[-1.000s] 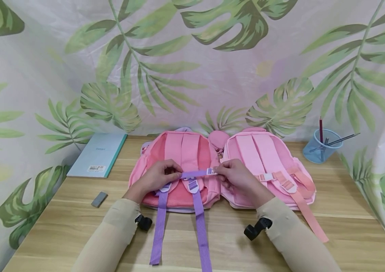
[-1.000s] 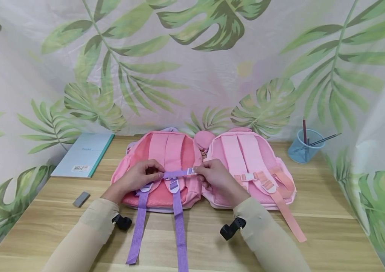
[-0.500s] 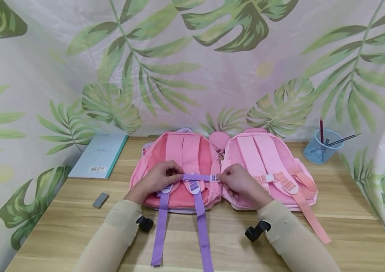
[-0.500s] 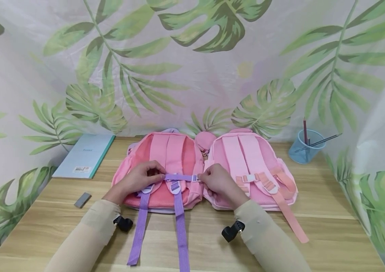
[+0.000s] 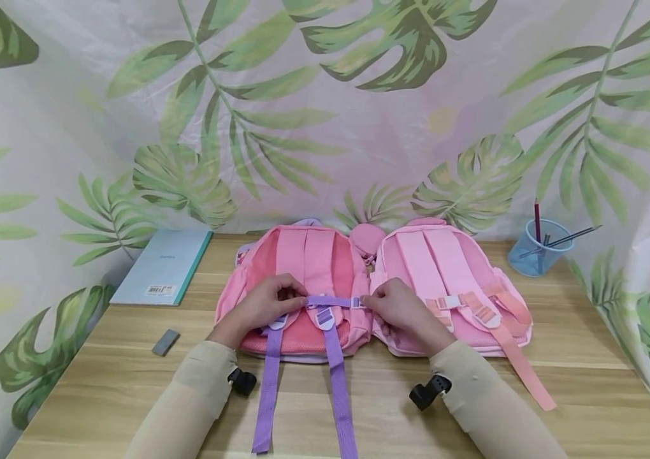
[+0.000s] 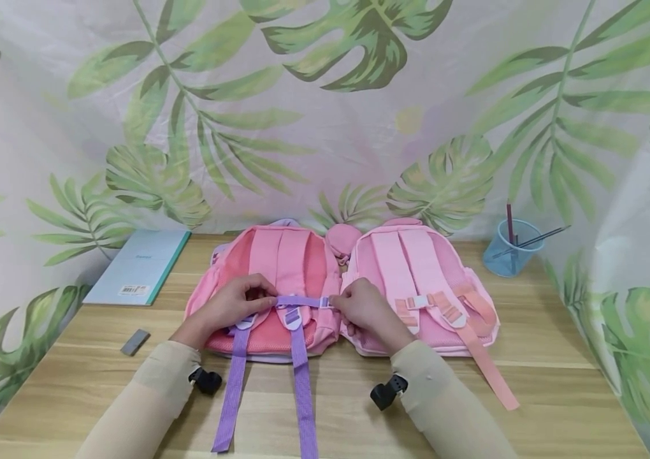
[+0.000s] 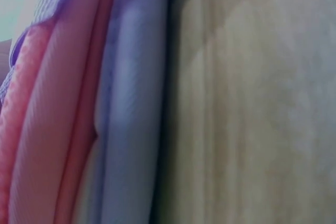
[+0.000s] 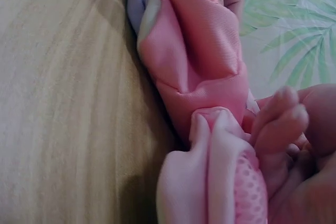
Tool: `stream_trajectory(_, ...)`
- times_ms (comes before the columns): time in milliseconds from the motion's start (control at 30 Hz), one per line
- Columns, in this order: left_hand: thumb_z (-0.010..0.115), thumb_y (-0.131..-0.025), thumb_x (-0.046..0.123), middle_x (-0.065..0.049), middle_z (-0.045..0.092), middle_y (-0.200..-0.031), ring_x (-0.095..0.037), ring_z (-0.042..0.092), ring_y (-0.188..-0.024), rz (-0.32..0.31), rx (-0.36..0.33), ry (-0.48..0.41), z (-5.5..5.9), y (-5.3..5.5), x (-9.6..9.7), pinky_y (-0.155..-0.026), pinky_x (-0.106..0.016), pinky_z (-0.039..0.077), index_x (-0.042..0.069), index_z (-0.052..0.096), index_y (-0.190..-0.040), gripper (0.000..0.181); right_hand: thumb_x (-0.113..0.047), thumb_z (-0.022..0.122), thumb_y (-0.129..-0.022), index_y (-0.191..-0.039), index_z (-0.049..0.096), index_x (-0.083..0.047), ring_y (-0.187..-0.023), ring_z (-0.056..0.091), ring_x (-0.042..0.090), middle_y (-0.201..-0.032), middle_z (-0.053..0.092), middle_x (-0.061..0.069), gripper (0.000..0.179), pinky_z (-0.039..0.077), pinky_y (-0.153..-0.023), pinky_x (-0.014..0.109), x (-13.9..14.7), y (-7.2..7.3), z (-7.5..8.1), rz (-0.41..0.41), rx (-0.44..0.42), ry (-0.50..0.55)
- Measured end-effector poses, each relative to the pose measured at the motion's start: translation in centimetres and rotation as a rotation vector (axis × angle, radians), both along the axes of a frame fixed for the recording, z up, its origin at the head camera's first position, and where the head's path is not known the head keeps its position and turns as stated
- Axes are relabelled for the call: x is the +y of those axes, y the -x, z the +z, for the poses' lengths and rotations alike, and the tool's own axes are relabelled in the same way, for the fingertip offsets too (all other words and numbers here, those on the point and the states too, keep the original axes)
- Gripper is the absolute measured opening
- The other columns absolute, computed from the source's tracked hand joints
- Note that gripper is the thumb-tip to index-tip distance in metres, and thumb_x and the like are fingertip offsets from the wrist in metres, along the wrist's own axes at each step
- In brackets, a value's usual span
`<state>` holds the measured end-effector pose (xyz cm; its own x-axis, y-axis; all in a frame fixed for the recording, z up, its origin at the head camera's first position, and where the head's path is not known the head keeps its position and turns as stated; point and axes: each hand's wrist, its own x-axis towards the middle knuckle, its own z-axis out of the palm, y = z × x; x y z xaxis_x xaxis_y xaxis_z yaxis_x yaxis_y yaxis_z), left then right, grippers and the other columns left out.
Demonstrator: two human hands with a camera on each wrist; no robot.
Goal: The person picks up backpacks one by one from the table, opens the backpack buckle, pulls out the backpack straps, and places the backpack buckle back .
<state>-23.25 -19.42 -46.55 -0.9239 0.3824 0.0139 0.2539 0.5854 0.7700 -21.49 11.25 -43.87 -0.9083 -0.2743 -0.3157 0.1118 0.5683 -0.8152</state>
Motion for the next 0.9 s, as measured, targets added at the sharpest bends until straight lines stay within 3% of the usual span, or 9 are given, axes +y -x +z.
stream_trajectory(333,0.079,-0.099,0.019,0.000,0.070,-0.100,-0.015,0.060,-0.093,-0.004,-0.001,0.030,0.3,-0.1,0.2,-0.084,-0.028,0.050,0.018,0.077,-0.108,0.009,-0.025,0.063,-0.109,-0.084,0.072,0.004,-0.044,0.059,0.011,-0.058,0.062,0.003,0.040,0.053,-0.045,0.028,1.5,0.1,0.4,0.035,0.025,0.038)
stream_trajectory(600,0.077,-0.101,0.021,0.000,0.072,-0.107,-0.017,0.061,-0.097,0.020,0.021,0.028,1.7,-0.3,1.1,-0.091,-0.035,0.052,0.018,0.076,-0.112,0.011,-0.018,0.062,-0.109,-0.103,0.074,0.004,-0.063,0.061,0.013,-0.074,0.067,0.006,0.026,0.053,-0.056,0.026,3.6,-0.3,1.0,0.029,0.164,0.127)
stream_trajectory(900,0.076,-0.102,0.021,-0.001,0.074,-0.112,-0.017,0.065,-0.103,-0.027,0.011,-0.019,3.0,-0.1,3.5,-0.097,-0.038,0.056,0.013,0.077,-0.118,0.018,-0.016,0.065,-0.108,-0.109,0.075,0.004,-0.081,0.066,0.019,-0.089,0.073,0.012,0.023,0.055,-0.070,0.025,7.1,-0.7,1.7,0.043,0.307,0.086)
